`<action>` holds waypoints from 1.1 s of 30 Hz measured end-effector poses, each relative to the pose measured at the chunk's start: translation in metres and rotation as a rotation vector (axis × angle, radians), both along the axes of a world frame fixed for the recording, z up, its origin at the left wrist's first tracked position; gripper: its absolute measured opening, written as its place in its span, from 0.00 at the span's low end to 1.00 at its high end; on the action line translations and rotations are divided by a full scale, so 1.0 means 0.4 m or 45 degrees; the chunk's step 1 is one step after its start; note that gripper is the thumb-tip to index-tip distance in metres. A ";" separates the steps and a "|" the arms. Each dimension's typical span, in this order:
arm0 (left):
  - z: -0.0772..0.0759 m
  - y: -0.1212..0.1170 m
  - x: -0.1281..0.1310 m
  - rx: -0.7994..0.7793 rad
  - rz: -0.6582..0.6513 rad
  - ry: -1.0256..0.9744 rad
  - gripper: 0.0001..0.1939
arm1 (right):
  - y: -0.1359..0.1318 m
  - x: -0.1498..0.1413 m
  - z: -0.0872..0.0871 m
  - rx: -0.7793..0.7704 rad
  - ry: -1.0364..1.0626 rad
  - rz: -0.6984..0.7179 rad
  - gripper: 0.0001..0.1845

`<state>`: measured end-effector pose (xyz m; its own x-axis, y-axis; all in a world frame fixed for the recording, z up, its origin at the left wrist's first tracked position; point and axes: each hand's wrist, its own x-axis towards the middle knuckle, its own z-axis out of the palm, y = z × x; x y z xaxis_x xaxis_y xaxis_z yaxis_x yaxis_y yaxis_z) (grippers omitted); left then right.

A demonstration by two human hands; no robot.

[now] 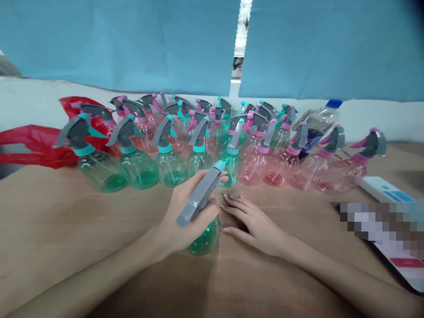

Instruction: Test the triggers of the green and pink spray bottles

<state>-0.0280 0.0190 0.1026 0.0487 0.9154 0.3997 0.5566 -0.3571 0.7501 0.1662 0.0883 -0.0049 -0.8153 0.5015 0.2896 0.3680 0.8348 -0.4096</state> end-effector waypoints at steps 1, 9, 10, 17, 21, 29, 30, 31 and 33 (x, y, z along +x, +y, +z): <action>-0.002 -0.001 -0.001 -0.004 0.010 0.002 0.18 | 0.000 0.000 0.000 0.000 0.000 -0.002 0.31; -0.030 -0.001 -0.016 -0.028 0.004 -0.013 0.17 | 0.001 0.001 0.003 -0.006 -0.032 -0.004 0.31; -0.031 -0.001 -0.016 -0.020 0.000 -0.008 0.16 | 0.001 0.001 0.004 -0.008 -0.039 -0.004 0.31; -0.006 0.002 -0.008 0.001 -0.025 0.050 0.17 | 0.000 -0.001 0.008 -0.020 -0.072 0.001 0.32; 0.013 -0.002 -0.008 -0.014 -0.063 0.074 0.14 | 0.002 0.000 0.005 -0.015 -0.065 0.003 0.32; 0.004 0.003 -0.010 -0.012 -0.080 0.026 0.12 | 0.003 0.000 0.002 -0.013 -0.053 0.007 0.32; 0.003 0.004 -0.010 -0.018 -0.079 0.031 0.13 | 0.003 0.000 0.002 -0.011 -0.058 0.007 0.33; 0.003 0.005 -0.010 -0.026 -0.076 0.036 0.14 | 0.003 0.000 0.002 -0.008 -0.064 0.006 0.33; 0.001 0.006 -0.009 -0.020 -0.080 0.032 0.15 | 0.002 0.001 0.002 -0.002 -0.074 0.002 0.33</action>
<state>-0.0317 0.0213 0.1031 0.1163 0.9163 0.3832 0.5525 -0.3803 0.7417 0.1665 0.0890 -0.0042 -0.8314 0.5008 0.2408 0.3901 0.8346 -0.3890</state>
